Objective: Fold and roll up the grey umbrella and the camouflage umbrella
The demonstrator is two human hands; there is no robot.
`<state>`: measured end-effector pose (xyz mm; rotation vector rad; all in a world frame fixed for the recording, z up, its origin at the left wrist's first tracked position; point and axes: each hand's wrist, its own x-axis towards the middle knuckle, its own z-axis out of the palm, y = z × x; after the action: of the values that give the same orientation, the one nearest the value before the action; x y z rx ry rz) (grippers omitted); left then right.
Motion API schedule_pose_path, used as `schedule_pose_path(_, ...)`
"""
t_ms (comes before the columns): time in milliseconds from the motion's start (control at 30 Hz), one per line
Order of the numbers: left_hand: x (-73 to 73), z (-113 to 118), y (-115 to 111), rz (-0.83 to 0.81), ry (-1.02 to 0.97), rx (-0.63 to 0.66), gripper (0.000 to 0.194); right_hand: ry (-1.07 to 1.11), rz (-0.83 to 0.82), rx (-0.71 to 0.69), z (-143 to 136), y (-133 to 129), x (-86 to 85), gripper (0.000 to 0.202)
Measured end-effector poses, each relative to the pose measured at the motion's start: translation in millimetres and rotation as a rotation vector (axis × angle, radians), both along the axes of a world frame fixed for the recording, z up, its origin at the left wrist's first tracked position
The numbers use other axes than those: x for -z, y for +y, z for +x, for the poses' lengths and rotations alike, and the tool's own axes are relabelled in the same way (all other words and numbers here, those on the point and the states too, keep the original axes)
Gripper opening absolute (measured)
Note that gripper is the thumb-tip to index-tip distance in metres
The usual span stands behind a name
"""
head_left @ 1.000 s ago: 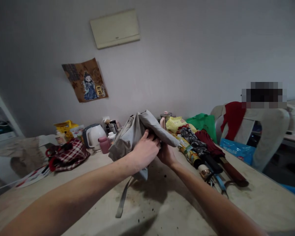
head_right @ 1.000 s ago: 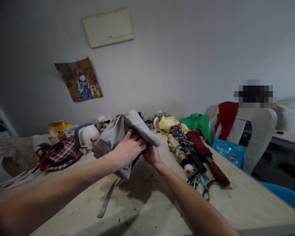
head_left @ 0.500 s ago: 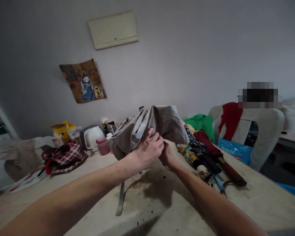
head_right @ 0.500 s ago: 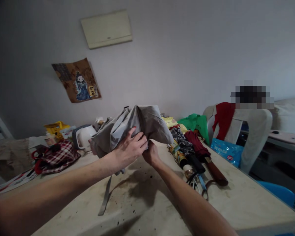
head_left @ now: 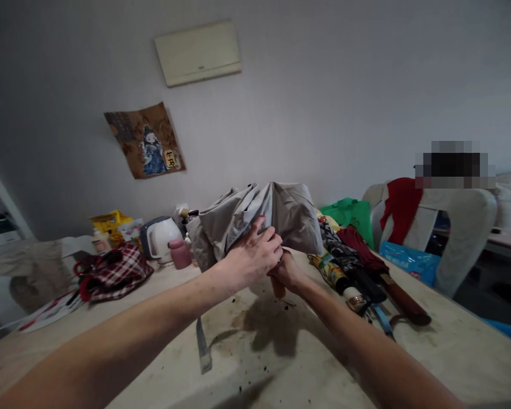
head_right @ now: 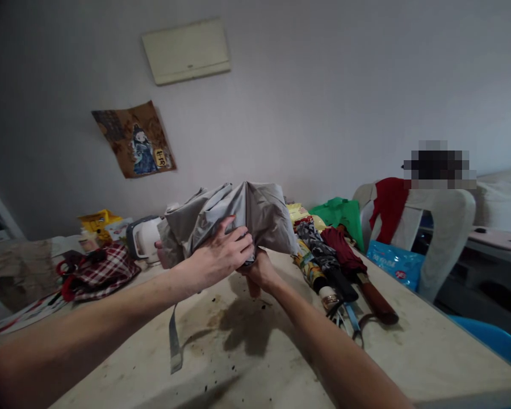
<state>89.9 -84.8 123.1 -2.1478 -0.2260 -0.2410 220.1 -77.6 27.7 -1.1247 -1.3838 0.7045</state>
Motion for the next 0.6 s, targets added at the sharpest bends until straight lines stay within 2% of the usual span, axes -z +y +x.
schedule_pose_path(233, -1.3, -2, 1, 0.044, -0.05, 0.061, 0.015, 0.049, -0.056, 0.033, -3, 2, 2.9, 0.002)
schedule_pose_path(400, 11.2, -13, 1, 0.129, -0.098, 0.16, 0.018, 0.014, -0.05, 0.107, -5, 7, 5.4, 0.006)
schedule_pose_path(600, 24.8, -32, 13, 0.089, -0.15, 0.302, 0.014, -0.04, -0.096, 0.235, -4, 12, 9.0, 0.019)
